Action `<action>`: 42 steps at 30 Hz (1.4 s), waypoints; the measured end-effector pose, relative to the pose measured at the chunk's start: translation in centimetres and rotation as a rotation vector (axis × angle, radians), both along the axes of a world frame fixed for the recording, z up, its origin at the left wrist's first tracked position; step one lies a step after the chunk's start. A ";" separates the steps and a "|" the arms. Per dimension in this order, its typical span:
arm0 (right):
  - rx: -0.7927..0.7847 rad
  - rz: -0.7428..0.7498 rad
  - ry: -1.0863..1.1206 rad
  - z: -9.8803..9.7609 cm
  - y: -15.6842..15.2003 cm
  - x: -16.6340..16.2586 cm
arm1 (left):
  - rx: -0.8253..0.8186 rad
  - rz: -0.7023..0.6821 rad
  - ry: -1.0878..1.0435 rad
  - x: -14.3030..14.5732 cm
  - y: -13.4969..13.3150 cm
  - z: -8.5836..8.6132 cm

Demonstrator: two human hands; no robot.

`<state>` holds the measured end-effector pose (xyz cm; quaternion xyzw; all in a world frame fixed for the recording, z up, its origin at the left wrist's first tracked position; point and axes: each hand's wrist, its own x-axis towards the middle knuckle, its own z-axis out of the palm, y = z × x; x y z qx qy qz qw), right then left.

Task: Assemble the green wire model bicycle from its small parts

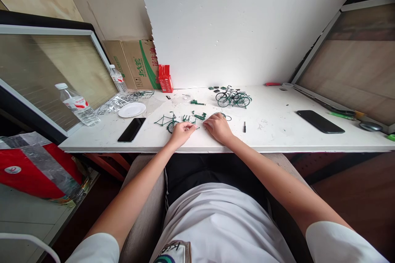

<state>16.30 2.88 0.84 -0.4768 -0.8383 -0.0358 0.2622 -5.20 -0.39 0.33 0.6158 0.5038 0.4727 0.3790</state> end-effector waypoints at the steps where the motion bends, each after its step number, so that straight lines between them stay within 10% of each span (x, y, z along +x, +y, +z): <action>1: 0.005 -0.001 -0.030 0.0 0.0 -0.1 | 0.000 0.000 -0.002 0.0 0.0 0.0; 24: 0.072 -0.004 -0.314 0.3 0.0 -0.7 | 0.016 -0.001 0.017 0.0 0.2 -0.5; 42: -0.388 0.426 0.787 -0.3 0.0 -1.4 | 0.181 -0.105 0.051 -0.1 0.3 -0.6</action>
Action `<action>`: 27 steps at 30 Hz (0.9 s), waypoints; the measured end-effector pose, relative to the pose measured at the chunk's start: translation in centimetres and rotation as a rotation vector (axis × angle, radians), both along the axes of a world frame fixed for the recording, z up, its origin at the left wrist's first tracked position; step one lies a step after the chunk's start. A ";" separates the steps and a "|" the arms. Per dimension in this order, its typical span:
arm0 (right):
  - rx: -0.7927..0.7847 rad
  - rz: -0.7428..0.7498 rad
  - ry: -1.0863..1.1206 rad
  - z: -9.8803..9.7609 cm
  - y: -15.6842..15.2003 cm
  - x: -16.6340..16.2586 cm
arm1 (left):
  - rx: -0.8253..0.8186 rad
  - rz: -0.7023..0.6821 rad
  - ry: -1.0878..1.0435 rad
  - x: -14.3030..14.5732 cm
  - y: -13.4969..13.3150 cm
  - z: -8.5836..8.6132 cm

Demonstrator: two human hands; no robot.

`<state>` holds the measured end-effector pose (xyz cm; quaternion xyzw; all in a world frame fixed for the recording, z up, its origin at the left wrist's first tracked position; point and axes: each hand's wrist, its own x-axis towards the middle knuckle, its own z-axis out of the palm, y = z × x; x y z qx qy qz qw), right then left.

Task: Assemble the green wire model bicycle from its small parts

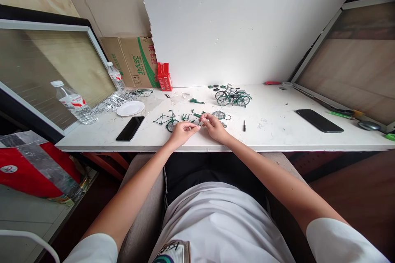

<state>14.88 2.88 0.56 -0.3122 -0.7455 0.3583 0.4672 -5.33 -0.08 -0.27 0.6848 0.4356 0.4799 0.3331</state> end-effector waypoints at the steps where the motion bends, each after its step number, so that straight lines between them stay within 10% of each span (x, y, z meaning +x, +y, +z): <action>1: -0.033 0.015 0.030 -0.1 0.0 -0.1 | -0.001 -0.007 0.001 0.0 0.0 0.0; 27: -0.016 0.029 0.020 0.0 -0.1 -0.2 | -0.069 -0.062 0.016 0.1 -0.3 0.1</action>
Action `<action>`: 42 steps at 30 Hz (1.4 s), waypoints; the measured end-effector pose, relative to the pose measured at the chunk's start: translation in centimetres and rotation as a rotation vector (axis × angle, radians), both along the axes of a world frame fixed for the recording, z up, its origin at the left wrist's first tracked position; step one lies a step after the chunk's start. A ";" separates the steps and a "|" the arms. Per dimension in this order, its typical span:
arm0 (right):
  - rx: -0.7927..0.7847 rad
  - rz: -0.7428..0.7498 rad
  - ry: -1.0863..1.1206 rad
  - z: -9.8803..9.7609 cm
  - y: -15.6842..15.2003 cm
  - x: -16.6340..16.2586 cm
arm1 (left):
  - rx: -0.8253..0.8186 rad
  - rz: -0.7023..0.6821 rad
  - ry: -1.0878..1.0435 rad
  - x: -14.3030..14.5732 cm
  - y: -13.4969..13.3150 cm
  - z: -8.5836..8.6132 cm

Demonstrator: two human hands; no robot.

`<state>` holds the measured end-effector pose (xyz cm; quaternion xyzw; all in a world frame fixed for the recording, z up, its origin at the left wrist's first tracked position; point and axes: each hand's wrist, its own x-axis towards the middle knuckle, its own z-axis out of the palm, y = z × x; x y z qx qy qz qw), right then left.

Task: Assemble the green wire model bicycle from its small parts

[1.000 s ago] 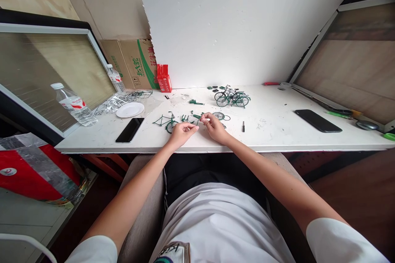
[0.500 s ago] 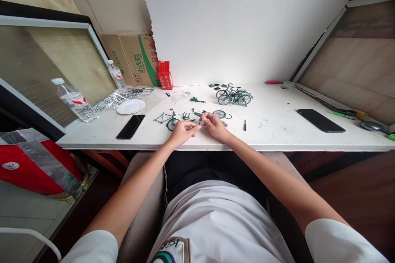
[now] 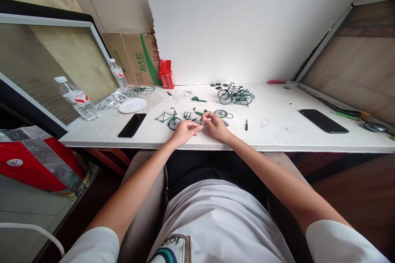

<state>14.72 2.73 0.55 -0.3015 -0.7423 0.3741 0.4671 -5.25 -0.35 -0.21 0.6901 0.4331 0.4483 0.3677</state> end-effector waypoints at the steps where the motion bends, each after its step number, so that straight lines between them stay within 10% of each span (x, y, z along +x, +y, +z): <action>1: 0.008 0.000 -0.002 0.0 0.0 0.0 | 0.001 0.000 0.001 0.0 0.0 0.0; 42: -0.007 -0.021 -0.005 0.3 0.0 -0.1 | -0.010 -0.008 -0.002 0.2 -0.1 0.2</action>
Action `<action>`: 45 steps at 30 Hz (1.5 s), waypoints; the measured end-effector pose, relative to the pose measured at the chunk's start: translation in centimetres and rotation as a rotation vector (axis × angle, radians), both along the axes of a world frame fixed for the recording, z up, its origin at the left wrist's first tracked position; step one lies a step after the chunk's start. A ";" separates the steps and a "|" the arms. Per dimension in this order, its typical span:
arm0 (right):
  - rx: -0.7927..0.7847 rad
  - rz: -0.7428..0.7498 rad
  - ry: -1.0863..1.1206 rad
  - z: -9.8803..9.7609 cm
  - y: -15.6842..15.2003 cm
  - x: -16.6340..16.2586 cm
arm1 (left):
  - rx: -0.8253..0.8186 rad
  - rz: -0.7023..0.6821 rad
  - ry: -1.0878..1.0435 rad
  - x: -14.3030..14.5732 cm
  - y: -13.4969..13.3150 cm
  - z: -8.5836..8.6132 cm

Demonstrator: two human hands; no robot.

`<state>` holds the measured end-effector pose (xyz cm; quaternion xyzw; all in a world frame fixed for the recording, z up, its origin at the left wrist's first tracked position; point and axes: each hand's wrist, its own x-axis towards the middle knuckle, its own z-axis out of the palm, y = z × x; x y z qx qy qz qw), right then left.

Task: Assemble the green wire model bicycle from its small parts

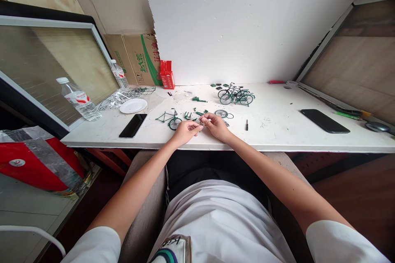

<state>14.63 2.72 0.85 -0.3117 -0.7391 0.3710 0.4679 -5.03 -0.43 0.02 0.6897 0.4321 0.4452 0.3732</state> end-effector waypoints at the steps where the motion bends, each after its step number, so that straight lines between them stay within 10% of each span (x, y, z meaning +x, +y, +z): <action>1: 0.001 -0.014 0.002 0.0 0.0 0.0 | -0.002 0.007 -0.001 0.0 0.0 0.0; 45: 0.028 -0.094 -0.049 0.5 -0.5 -0.1 | 0.008 0.014 0.009 0.0 -0.1 -0.2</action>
